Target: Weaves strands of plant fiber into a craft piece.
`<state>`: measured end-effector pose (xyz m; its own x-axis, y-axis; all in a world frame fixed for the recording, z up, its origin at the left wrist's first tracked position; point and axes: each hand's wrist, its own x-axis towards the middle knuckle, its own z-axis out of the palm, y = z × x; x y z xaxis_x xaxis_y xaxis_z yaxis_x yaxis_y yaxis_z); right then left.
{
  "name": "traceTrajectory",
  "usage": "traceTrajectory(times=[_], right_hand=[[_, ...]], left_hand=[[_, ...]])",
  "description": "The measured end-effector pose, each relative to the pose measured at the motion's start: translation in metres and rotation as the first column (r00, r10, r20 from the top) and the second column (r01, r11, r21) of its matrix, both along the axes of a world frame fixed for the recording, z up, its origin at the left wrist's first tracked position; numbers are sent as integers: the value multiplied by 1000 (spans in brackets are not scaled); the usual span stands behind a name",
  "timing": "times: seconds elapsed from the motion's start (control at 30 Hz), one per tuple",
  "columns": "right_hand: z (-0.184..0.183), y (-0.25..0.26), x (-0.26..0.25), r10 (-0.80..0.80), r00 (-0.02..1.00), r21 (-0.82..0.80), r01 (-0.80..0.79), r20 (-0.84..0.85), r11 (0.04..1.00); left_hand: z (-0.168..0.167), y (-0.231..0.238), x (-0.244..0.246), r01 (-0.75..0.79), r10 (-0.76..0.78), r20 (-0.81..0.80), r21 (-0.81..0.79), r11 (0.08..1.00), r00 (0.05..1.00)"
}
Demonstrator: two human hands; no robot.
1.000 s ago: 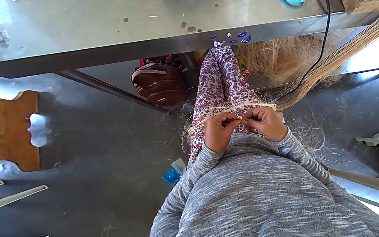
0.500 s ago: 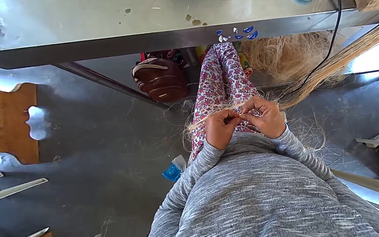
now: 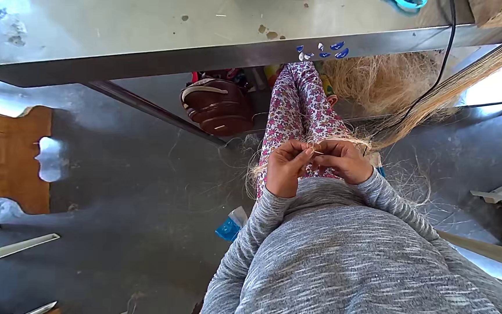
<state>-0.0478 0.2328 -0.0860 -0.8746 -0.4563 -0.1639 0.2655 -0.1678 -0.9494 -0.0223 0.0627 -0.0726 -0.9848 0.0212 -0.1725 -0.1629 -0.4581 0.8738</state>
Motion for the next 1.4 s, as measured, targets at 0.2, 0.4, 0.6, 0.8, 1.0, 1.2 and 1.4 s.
traceTrajectory(times=[0.2, 0.4, 0.6, 0.8, 1.0, 1.2, 1.4], right_hand=[[0, -18, 1, 91, 967, -177, -49, 240, 983], [2, -24, 3, 33, 999, -11, -32, 15, 999], [1, -34, 1, 117, 988, -135, -130, -102, 982], [-10, -24, -10, 224, 974, -251, -222, -20, 942], [0, 4, -20, 270, 962, -138, -262, 43, 955], [13, 13, -16, 163, 917, 197, -95, -363, 976], [11, 15, -6, 77, 833, 254, 78, -548, 964]], left_hand=[[4, -3, 5, -91, 72, -126, -153, 984, 989], [0, -10, 3, -197, 79, -318, -359, 912, 945], [2, -12, 2, -96, 53, -176, -249, 964, 983], [3, -21, 3, 21, -22, -17, -75, 997, 1000], [-4, -36, -1, 207, -207, -3, 14, 978, 978], [0, -41, -1, 365, -379, 104, 132, 921, 919], [-1, -36, -1, 338, -355, 86, 166, 926, 931]])
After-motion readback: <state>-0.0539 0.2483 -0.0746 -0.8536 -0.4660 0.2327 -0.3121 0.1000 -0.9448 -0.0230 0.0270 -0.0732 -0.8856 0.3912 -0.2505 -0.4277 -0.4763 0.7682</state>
